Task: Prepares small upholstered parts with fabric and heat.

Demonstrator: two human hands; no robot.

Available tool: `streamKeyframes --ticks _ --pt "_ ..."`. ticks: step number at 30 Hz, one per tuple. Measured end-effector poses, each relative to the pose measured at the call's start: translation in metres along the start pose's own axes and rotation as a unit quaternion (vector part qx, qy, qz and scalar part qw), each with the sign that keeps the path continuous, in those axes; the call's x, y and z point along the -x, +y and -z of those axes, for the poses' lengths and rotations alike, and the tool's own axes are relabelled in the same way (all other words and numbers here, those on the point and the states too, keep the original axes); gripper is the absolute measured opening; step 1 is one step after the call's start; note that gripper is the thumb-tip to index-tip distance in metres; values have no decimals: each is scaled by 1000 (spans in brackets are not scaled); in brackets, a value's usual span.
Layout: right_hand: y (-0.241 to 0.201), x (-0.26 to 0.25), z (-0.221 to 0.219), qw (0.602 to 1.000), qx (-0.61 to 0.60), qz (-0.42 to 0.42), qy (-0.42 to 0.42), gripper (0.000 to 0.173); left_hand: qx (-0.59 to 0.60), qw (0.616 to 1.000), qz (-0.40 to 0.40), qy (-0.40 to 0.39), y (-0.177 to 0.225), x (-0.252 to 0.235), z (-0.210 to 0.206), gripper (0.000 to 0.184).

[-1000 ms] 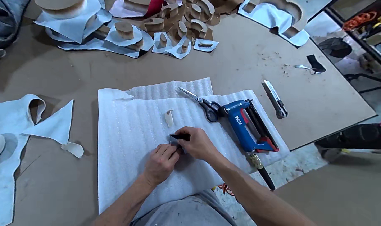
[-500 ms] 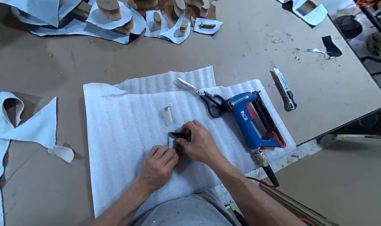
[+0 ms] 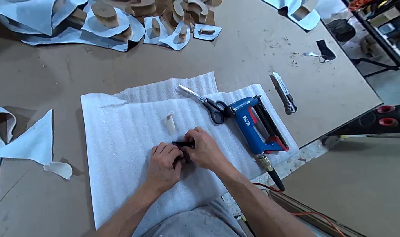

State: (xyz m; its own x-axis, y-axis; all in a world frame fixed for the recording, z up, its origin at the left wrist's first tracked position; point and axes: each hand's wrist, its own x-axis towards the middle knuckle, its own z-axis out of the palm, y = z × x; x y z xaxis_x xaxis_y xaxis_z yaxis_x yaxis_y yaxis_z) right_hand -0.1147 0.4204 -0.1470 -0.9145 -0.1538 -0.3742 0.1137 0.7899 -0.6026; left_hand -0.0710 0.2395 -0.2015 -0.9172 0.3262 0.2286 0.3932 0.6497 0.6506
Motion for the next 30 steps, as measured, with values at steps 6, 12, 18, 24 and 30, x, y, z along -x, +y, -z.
streamKeyframes --ticks 6,12,18,24,30 --pt "6 -1 9 998 -65 -3 -20 11 24 991 99 -89 11 -16 13 53" --pt "71 52 77 955 142 -42 255 44 41 969 168 -178 17 -35 27 44" --pt "127 41 93 961 169 -147 163 98 46 976 114 -182 10 -41 30 38" --pt "88 66 135 952 204 -180 139 44 40 977 89 -190 3 -44 29 32" --pt "21 118 111 976 211 41 31 34 48 985 58 -155 -3 -40 23 28"
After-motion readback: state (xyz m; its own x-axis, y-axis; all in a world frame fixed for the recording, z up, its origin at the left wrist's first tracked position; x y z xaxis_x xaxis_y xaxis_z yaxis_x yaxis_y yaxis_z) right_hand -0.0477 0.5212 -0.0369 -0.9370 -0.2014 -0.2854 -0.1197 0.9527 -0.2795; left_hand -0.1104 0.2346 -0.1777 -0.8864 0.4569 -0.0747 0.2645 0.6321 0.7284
